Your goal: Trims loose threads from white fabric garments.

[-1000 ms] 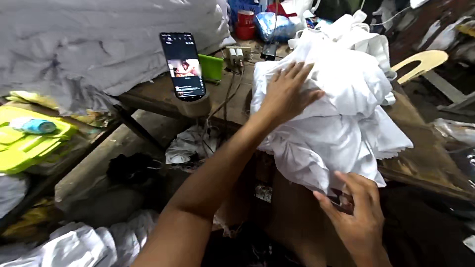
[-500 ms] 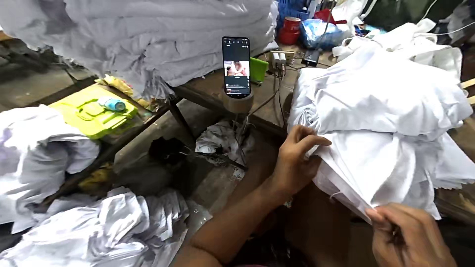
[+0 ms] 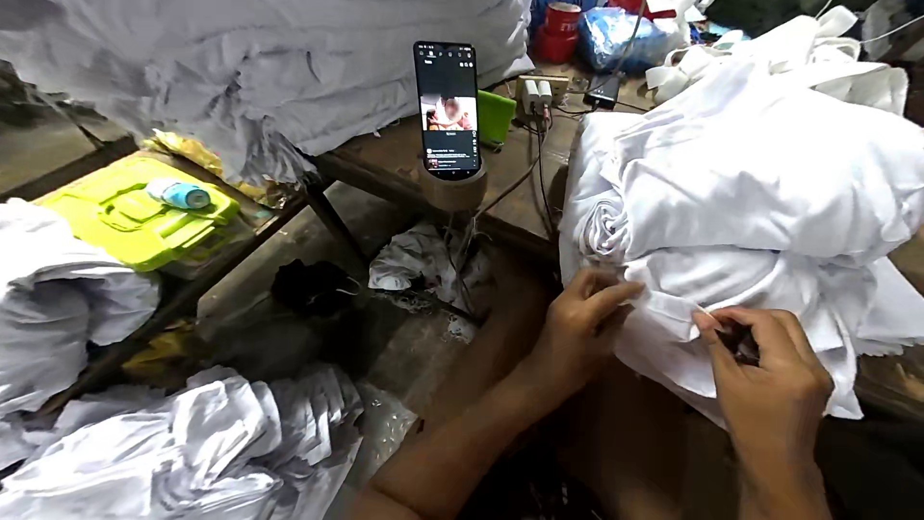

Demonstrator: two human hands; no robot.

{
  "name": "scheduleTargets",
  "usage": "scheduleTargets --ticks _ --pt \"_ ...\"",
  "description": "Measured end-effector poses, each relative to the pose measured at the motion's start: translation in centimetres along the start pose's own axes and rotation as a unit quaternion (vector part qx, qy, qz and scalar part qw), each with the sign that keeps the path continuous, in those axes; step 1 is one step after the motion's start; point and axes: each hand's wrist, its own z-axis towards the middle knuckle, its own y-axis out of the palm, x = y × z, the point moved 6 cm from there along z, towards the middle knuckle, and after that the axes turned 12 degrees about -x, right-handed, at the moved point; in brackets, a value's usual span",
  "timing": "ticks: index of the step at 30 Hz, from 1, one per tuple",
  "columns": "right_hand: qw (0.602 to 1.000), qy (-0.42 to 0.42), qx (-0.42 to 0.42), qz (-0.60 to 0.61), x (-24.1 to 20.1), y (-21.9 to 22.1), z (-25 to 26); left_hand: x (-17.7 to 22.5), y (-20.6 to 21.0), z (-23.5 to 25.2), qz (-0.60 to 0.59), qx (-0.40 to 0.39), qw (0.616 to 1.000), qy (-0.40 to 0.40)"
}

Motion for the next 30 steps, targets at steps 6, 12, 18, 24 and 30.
scheduleTargets --ticks 6,12,18,24,30 --pt "0.992 -0.018 -0.103 0.066 -3.0 -0.1 -1.9 -1.5 -1.9 -2.9 -0.060 -0.059 0.992 -0.093" --pt "0.987 -0.049 -0.113 0.102 -4.7 1.9 -3.1 -0.8 -2.8 -3.6 -0.093 -0.070 0.993 -0.037" --pt "0.993 -0.076 -0.053 0.067 -5.2 2.2 -3.5 -0.2 -2.0 -4.3 -0.328 -0.125 0.935 -0.060" --pt "0.995 -0.079 -0.031 0.042 -5.7 2.4 -3.3 0.0 -2.1 -4.2 -0.326 -0.098 0.938 -0.062" --pt "0.995 -0.094 -0.021 0.040 -5.5 2.4 -3.1 0.0 -1.8 -4.1 -0.316 -0.094 0.943 -0.046"
